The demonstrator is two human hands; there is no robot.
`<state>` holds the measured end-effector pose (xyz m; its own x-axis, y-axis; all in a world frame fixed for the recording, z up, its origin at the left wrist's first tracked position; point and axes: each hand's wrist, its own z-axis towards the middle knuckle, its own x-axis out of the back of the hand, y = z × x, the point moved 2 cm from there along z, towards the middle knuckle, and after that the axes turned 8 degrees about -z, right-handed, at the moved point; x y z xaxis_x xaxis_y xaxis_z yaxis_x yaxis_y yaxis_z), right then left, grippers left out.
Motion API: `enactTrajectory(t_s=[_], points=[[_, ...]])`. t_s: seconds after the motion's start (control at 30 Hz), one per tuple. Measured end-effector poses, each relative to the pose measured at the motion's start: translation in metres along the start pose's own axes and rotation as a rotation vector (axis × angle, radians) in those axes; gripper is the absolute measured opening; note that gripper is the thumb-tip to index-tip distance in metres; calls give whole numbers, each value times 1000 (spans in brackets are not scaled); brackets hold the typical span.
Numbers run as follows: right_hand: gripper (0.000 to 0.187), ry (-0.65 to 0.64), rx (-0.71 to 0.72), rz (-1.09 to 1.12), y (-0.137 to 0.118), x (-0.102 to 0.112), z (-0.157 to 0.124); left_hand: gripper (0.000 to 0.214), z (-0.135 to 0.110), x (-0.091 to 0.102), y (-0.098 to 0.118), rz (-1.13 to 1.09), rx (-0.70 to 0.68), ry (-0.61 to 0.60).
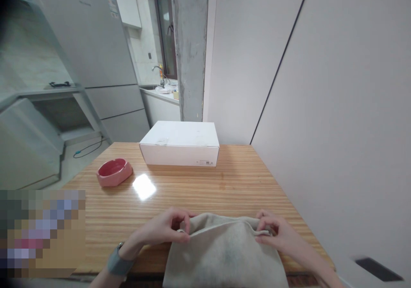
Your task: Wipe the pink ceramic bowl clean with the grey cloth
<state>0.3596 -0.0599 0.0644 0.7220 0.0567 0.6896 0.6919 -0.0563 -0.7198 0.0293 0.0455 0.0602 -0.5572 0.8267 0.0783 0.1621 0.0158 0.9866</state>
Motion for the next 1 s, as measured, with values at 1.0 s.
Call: enactTrajectory(t_s=[1.0], points=[[35, 386, -151, 136, 23, 23, -43, 24, -30, 25, 18, -130, -128, 371]])
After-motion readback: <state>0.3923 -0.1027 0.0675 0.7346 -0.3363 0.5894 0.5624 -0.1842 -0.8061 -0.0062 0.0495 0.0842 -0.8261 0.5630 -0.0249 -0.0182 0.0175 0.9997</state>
